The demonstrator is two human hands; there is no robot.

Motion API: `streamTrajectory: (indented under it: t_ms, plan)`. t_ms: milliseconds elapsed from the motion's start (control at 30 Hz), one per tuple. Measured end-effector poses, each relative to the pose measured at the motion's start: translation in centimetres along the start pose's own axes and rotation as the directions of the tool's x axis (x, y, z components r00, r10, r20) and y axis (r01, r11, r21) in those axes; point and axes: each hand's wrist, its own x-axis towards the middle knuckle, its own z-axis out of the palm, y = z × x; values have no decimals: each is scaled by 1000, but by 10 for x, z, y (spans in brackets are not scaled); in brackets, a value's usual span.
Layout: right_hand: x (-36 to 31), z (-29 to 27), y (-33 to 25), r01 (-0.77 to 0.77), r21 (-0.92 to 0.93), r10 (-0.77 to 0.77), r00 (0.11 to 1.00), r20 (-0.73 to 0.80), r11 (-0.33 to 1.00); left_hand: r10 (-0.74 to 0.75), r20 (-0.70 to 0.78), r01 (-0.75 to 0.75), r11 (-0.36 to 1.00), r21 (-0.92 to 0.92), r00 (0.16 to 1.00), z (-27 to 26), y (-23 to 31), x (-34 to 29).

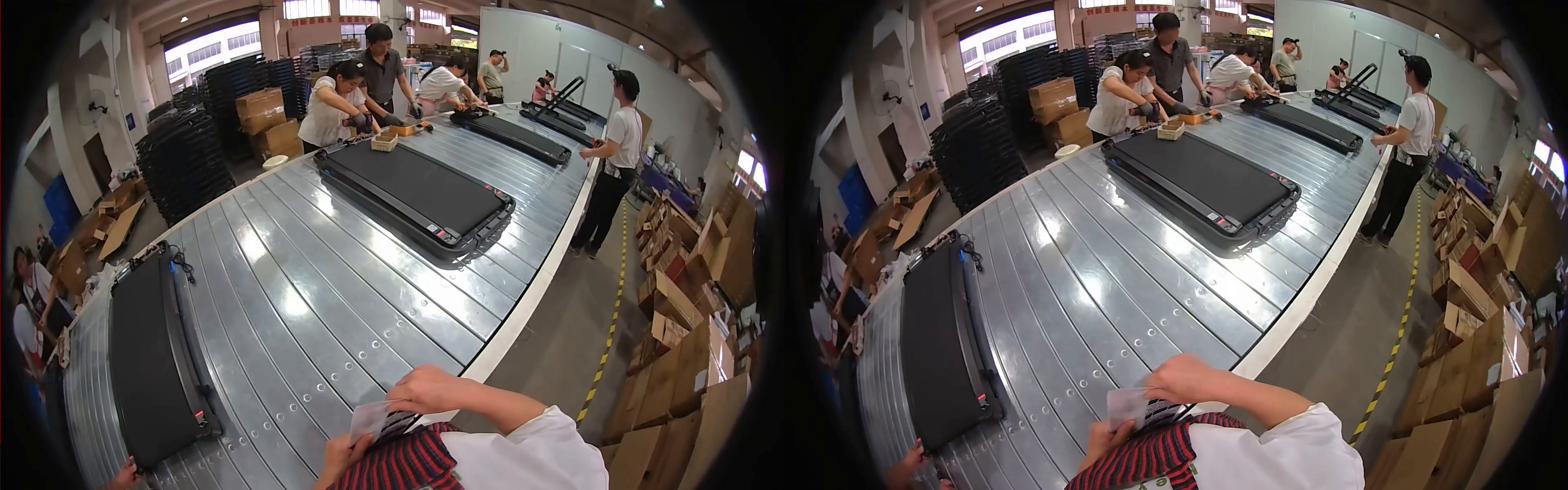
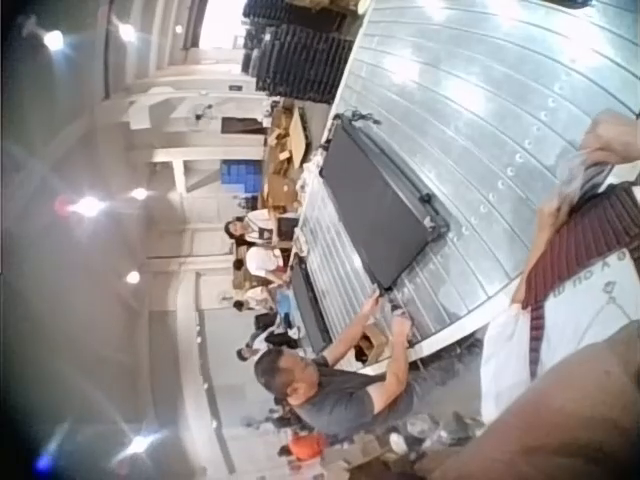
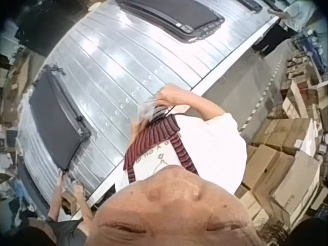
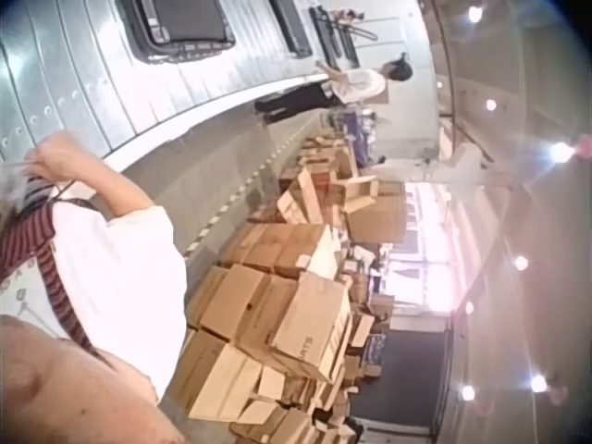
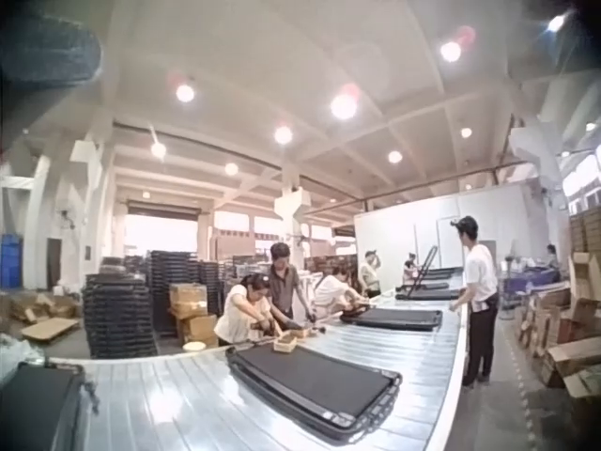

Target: Applying QR codes and warning labels to treadmill units on a factory assembly line.

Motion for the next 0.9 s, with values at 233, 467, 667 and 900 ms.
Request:
streamTrajectory:
  t_ms: [233,467,667,900]
  plan:
    - [-27,5,14,-7,136,9,1000,-17,991,-36,7,35,999,34,999,13,12,-9]
    - [-65,2,31,-46,157,50,999,-22,987,-81,145,53,981,187,986,23,36,-6]
    - [-103,-12,48,-117,314,224,917,-329,942,-227,20,207,918,339,974,21,59,18]
    - [-144,-7,86,-104,823,712,569,-411,558,-490,-145,250,650,-717,860,25,83,60]
